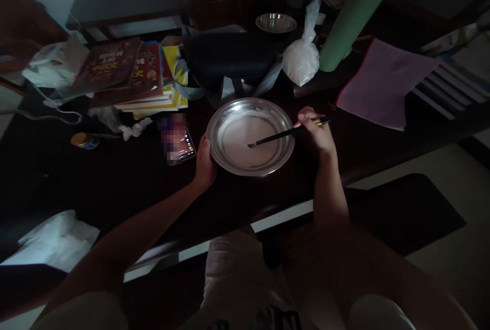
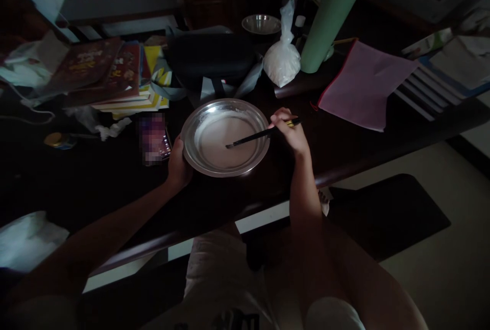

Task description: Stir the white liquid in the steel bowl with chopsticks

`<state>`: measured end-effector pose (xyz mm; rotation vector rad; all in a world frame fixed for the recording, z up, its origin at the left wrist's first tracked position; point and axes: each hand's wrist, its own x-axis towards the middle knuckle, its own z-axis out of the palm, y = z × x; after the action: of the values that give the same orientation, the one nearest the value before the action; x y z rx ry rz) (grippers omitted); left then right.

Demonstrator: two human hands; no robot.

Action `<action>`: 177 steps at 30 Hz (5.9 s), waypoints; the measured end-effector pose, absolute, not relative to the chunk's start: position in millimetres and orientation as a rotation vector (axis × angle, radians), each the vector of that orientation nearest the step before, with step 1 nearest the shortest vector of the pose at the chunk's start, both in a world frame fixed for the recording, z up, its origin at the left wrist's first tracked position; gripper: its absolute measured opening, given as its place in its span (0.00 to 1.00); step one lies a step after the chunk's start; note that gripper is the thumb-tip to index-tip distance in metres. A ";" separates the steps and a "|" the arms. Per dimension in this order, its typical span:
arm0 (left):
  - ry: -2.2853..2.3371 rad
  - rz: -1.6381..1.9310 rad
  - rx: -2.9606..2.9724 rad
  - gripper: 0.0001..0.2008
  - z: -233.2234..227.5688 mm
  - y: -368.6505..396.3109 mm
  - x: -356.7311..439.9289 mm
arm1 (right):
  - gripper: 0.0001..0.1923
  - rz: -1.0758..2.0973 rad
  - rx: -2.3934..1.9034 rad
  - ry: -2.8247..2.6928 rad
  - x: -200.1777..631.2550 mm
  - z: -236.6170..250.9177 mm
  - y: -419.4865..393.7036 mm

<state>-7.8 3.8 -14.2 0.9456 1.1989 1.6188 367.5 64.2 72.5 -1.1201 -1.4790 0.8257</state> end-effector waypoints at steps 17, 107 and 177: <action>1.191 1.607 0.981 0.37 -9.6 2.5 -6.1 | 0.42 0.800 -1.144 -1.469 368.4 75.2 63.6; 1.218 1.600 0.935 0.33 -8.6 3.6 -6.4 | 0.42 0.870 -1.127 -1.534 365.1 76.8 63.6; 1.193 1.607 1.003 0.33 -15.5 4.4 -8.6 | 0.29 0.822 -1.126 -1.473 371.6 71.0 65.6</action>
<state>-8.6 4.4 -15.5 1.0032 1.1931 1.6073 371.6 65.6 71.0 -1.1257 -1.4726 0.8216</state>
